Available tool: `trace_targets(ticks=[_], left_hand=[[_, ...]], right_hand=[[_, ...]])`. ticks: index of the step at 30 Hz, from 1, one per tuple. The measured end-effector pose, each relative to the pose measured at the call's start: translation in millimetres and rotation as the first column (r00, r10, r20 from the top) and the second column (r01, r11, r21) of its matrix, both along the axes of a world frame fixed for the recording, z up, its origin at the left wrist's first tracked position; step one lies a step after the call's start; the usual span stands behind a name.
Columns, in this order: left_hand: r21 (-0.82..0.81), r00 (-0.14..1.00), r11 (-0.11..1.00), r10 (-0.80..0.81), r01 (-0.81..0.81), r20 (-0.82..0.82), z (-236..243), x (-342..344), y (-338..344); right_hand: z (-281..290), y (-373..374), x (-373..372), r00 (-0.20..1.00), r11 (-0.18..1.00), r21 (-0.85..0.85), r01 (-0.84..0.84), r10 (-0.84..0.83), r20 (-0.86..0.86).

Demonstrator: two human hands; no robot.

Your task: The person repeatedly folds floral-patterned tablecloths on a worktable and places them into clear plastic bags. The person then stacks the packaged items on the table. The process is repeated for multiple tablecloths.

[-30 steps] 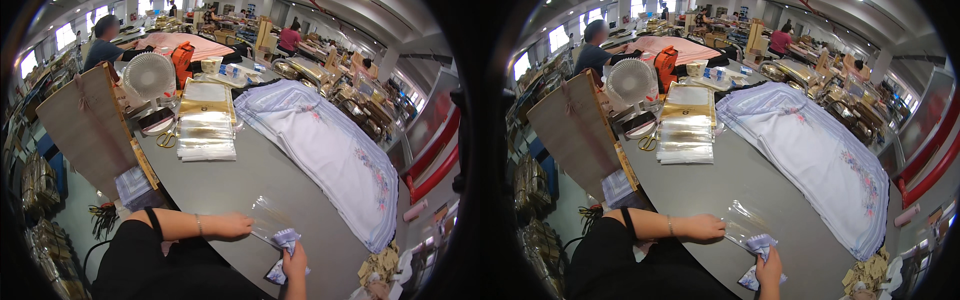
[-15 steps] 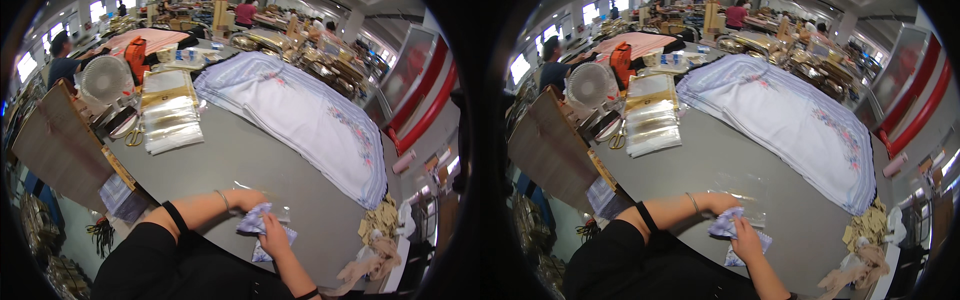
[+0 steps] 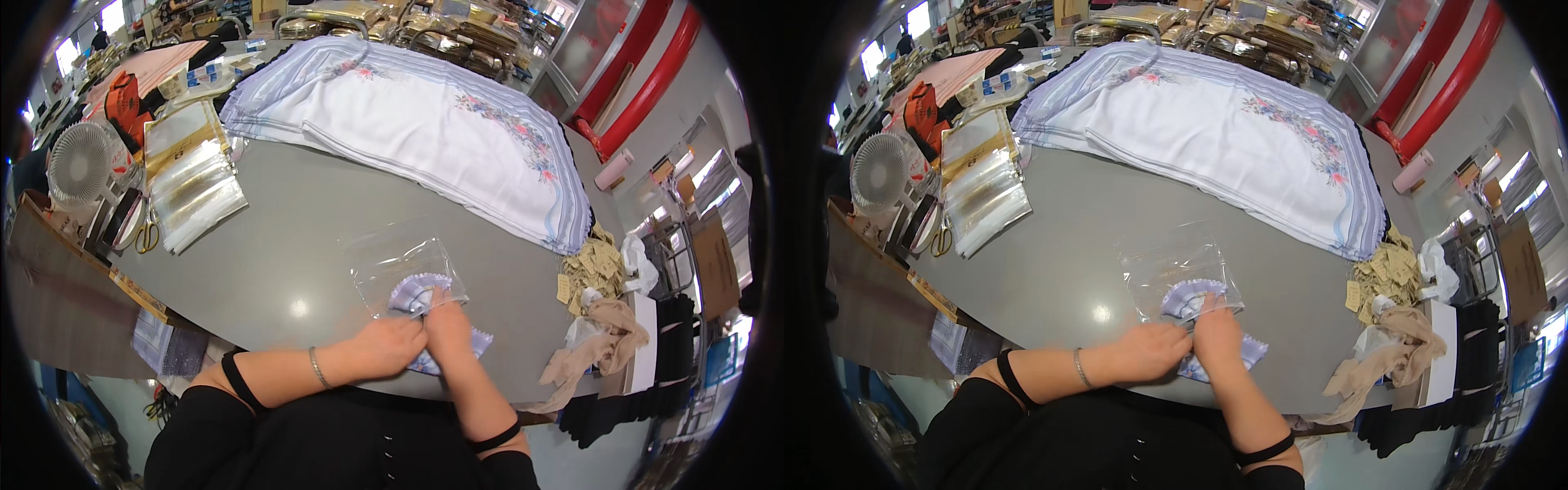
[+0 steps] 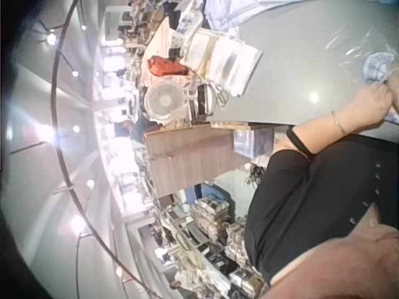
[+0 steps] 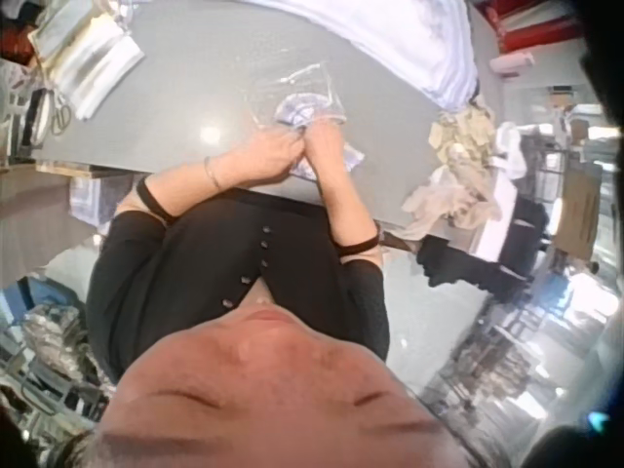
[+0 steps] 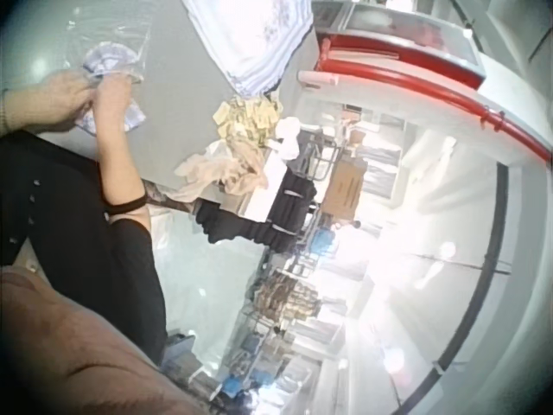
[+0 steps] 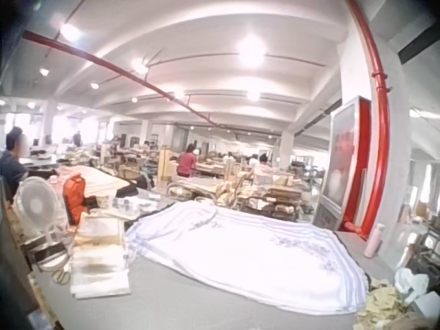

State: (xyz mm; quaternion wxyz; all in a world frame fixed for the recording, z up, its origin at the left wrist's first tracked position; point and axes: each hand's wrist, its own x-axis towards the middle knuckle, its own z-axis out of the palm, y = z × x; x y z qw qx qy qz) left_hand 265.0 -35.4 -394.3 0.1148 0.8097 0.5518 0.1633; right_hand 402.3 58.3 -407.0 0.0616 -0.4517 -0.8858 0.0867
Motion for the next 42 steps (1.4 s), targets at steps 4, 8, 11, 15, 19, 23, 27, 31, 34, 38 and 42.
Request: trace_targets(ticks=[4, 8, 11, 15, 19, 23, 27, 31, 34, 38, 42], left_hand=[[0.216, 0.969, 0.961, 0.206, -0.174, -0.138, -30, 13, -6], [0.197, 0.985, 0.978, 0.042, -0.075, 0.165, -64, 28, -2], [-0.048, 1.0, 0.998, -0.031, 0.03, -0.004, -74, 33, -4], [0.028, 0.995, 0.999, -0.041, 0.044, -0.091, -74, 21, -11], [-0.166, 0.994, 0.985, 0.063, -0.048, 0.09, -71, 10, -14], [-0.005, 0.994, 0.995, 0.1, -0.1, -0.038, -51, 17, -23], [-0.167, 0.977, 0.97, -0.153, 0.177, 0.148, -11, 16, -29], [-0.532, 0.831, 0.752, -0.039, 0.39, 0.555, 7, -30, 5], [-0.102, 0.968, 0.964, 0.249, -0.246, 0.015, -10, -67, 32], [-0.006, 0.983, 0.986, 0.166, -0.167, -0.084, -40, -80, 39], [0.03, 0.976, 0.983, 0.182, -0.179, -0.124, -46, -74, 36]], right_hand=[[19, 16, 3, 0.999, 0.971, -0.239, -0.019, 0.025, 0.021], [16, 28, -36, 0.993, 0.913, -0.404, 0.052, -0.005, 0.115], [3, 12, -56, 0.998, 0.991, 0.117, 0.06, -0.061, 0.006], [-2, -31, -9, 0.984, 0.99, 0.02, -0.138, 0.139, -0.108], [-13, -49, 31, 0.925, 0.947, 0.013, -0.321, 0.317, -0.209], [-33, -14, 0, 0.907, 0.952, 0.057, -0.3, 0.304, -0.291], [-40, 11, -29, 0.869, 0.902, 0.143, -0.406, 0.43, -0.245], [-29, -12, 0, 0.78, 0.816, 0.089, -0.571, 0.573, -0.251], [-19, -29, 31, 0.716, 0.741, -0.023, -0.672, 0.641, -0.276], [-21, -31, 23, 0.706, 0.754, -0.168, -0.635, 0.478, -0.522], [-33, -20, -12, 0.907, 0.93, 0.159, -0.332, 0.361, -0.215]])
